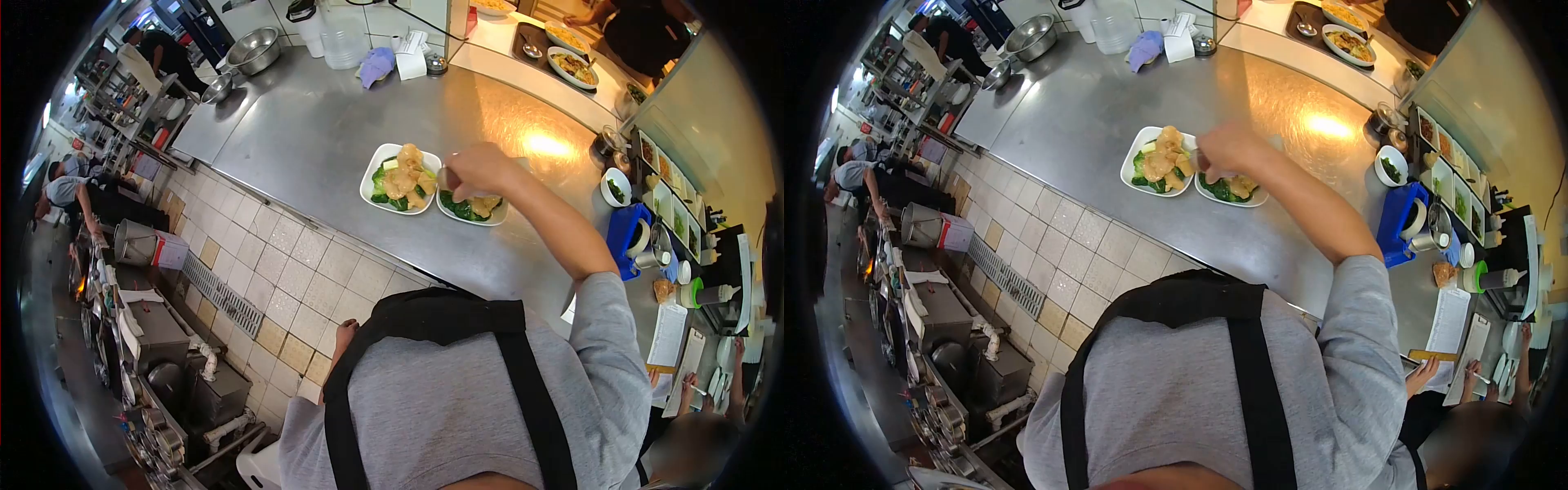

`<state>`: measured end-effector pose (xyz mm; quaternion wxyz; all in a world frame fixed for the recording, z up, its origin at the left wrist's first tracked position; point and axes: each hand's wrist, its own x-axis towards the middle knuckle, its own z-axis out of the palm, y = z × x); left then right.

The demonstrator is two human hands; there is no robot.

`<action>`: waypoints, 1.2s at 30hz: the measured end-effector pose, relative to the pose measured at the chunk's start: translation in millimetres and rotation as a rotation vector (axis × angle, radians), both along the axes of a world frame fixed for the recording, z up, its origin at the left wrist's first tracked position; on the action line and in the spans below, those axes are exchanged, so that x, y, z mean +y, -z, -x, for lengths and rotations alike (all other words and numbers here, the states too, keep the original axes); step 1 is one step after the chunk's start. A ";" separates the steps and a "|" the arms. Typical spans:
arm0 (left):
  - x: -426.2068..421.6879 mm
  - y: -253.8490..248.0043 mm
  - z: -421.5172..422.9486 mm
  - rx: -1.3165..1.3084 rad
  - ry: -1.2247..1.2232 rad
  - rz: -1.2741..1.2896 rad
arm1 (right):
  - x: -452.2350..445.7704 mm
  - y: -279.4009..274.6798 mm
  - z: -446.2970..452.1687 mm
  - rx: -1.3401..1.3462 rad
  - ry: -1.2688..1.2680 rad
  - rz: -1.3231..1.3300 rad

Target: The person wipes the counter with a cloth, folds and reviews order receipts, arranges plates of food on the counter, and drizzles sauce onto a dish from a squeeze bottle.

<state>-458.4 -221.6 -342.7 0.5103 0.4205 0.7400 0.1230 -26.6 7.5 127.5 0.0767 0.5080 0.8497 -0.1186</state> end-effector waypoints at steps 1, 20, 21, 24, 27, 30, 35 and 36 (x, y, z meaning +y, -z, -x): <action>1.4 0.4 0.1 -0.007 -0.005 -0.003 | 4.1 0.4 9.2 0.017 -0.028 -0.009; 34.1 33.9 13.2 -0.029 0.160 -0.135 | -36.3 -51.7 -191.9 0.880 0.659 -0.324; 45.2 34.7 15.0 -0.101 0.025 -0.153 | -43.4 -57.4 -223.6 0.716 0.748 -0.549; 77.2 -42.0 -11.9 -0.248 -0.564 -0.355 | -66.3 -64.0 -310.5 0.526 0.944 -0.823; 117.3 -163.7 -53.7 -0.159 -0.635 -0.648 | -80.0 -34.2 -389.9 0.473 1.041 -0.913; 149.4 -243.0 -89.9 -0.356 -0.586 -0.837 | -90.9 -12.8 -424.6 0.430 1.166 -0.886; 184.4 -317.2 -150.6 -0.422 -0.429 -0.816 | -100.4 6.9 -442.4 0.247 1.328 -0.815; 190.5 -323.5 -160.7 -0.424 -0.411 -0.795 | -102.0 16.1 -450.1 0.215 1.318 -0.813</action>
